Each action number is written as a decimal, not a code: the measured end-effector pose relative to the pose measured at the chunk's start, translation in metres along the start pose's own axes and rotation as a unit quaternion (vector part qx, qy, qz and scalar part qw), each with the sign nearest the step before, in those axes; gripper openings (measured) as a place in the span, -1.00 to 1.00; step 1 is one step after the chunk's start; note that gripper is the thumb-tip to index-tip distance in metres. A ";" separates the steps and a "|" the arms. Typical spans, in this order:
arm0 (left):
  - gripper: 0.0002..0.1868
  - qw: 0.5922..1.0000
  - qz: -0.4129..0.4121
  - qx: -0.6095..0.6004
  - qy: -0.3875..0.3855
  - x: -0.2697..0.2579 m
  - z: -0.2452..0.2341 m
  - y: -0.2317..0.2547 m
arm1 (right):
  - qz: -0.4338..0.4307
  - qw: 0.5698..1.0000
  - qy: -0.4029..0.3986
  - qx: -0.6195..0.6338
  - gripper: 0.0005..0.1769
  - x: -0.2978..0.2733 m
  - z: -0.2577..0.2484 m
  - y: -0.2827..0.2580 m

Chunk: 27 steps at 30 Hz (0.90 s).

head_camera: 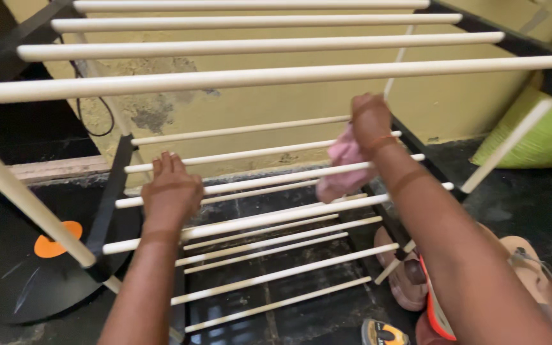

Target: The person wipes the horizontal bars and vertical supports of a white clothes drying rack using a pink cloth. The person works systematically from top to bottom, cleaning each bar and support in sequence.

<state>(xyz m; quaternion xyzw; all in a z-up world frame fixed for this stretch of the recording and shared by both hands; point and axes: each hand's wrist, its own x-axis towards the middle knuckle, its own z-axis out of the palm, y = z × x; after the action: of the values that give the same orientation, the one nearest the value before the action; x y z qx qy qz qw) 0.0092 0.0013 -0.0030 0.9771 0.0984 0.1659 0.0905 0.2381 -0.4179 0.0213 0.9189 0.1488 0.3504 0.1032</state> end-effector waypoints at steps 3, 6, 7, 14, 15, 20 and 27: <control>-0.27 1.000 0.001 0.014 0.007 -0.001 -0.001 -0.001 | 0.018 0.998 0.054 0.019 -0.90 -0.018 0.007 0.051; -0.27 1.000 -0.021 0.005 -0.016 0.003 0.000 -0.001 | 0.026 0.993 -0.071 0.095 -0.89 -0.018 0.020 0.068; -0.27 0.999 -0.024 0.003 -0.021 0.003 -0.001 -0.003 | 0.035 0.983 -0.129 0.128 -0.87 -0.017 0.020 0.069; -0.26 0.999 -0.019 0.017 -0.031 0.007 0.004 -0.008 | 0.136 0.971 -0.198 0.002 -0.80 -0.009 -0.010 0.056; -0.26 0.999 -0.016 0.014 -0.031 0.008 0.006 -0.008 | 0.146 0.973 -0.176 0.008 -0.79 -0.015 -0.017 0.055; -0.27 0.999 -0.012 -0.009 -0.030 0.015 0.015 -0.018 | 0.110 0.976 -0.166 0.086 -0.66 -0.071 -0.064 0.066; -0.29 0.999 -0.029 0.005 -0.042 0.004 -0.002 -0.008 | 0.105 0.956 0.126 0.243 -0.83 -0.143 -0.189 0.041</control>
<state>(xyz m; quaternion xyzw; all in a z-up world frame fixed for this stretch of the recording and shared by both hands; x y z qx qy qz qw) 0.0108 0.0107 -0.0012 0.9802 0.1237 0.1219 0.0947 0.0178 -0.4895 0.0844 0.8749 0.1440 0.4258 -0.1804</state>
